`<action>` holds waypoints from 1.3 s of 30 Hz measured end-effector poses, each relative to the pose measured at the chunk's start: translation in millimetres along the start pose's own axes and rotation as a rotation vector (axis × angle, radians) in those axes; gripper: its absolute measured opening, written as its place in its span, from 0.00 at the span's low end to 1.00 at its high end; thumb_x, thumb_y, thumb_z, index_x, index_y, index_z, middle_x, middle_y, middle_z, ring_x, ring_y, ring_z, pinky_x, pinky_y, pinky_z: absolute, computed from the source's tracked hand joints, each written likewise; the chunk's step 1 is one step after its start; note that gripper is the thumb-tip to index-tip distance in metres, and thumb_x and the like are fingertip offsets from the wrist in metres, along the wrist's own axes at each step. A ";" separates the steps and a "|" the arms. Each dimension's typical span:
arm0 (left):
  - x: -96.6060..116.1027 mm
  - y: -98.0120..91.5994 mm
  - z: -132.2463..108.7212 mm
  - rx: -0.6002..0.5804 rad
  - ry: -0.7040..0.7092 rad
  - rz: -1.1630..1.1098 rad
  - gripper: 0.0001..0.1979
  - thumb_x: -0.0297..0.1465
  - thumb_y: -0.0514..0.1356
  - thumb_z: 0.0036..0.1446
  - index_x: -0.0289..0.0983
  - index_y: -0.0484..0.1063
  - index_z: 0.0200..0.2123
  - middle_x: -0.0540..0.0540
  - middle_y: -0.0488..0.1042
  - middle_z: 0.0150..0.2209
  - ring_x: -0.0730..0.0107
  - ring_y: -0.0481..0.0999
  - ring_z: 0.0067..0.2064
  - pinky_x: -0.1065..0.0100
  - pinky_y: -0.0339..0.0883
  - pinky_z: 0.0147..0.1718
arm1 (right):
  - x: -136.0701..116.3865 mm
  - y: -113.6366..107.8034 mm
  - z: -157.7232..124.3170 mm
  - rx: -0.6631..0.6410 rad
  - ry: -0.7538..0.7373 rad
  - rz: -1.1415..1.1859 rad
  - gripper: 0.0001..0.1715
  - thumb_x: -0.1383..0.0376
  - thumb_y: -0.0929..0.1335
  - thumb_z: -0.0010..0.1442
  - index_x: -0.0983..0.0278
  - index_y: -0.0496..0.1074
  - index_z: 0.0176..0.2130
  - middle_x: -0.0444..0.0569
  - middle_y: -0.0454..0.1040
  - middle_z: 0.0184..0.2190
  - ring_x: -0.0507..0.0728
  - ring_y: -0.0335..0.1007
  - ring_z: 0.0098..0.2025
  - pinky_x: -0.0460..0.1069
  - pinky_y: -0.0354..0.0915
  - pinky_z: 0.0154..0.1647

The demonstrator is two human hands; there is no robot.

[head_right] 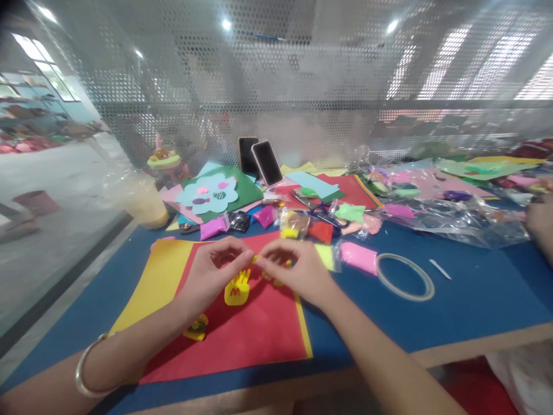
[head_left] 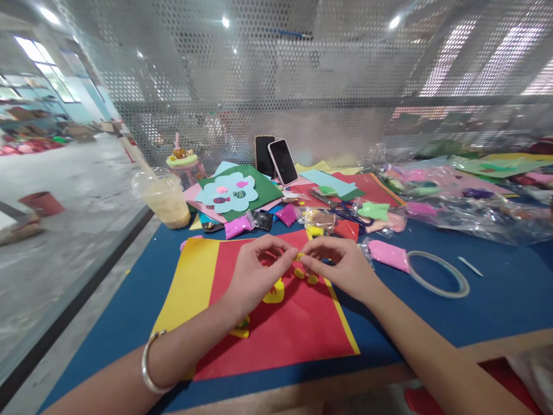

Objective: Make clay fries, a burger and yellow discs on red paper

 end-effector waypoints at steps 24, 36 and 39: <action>-0.4 -0.9 -2.2 0.006 -0.024 -0.001 0.11 0.37 0.66 0.50 0.35 0.75 0.27 0.48 0.75 0.26 0.71 0.74 0.26 0.72 0.68 0.26 | -1.2 -1.6 0.7 0.021 0.018 -0.085 0.11 0.57 0.72 0.53 0.63 0.75 0.33 0.46 0.76 0.26 0.54 0.73 0.26 0.48 0.69 0.29; -12.3 -4.4 0.5 0.040 -0.045 -0.026 0.13 0.41 0.66 0.49 0.35 0.77 0.27 0.46 0.76 0.25 0.70 0.74 0.26 0.73 0.67 0.23 | -7.7 -1.4 -0.7 0.048 -0.082 -0.129 0.09 0.59 0.71 0.55 0.61 0.76 0.35 0.47 0.77 0.31 0.54 0.75 0.27 0.48 0.72 0.29; -12.8 -4.5 0.8 0.037 -0.045 -0.023 0.14 0.42 0.66 0.49 0.36 0.78 0.28 0.46 0.77 0.25 0.70 0.74 0.26 0.73 0.68 0.23 | -6.3 -1.2 -1.1 0.039 -0.032 -0.074 0.11 0.57 0.71 0.55 0.62 0.76 0.35 0.47 0.77 0.28 0.55 0.75 0.26 0.49 0.73 0.27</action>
Point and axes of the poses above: each hand's wrist, its own z-axis towards the middle knuckle, its own y-axis out of the palm, x = y × z, the point moved 5 cm from there along z, towards the middle knuckle
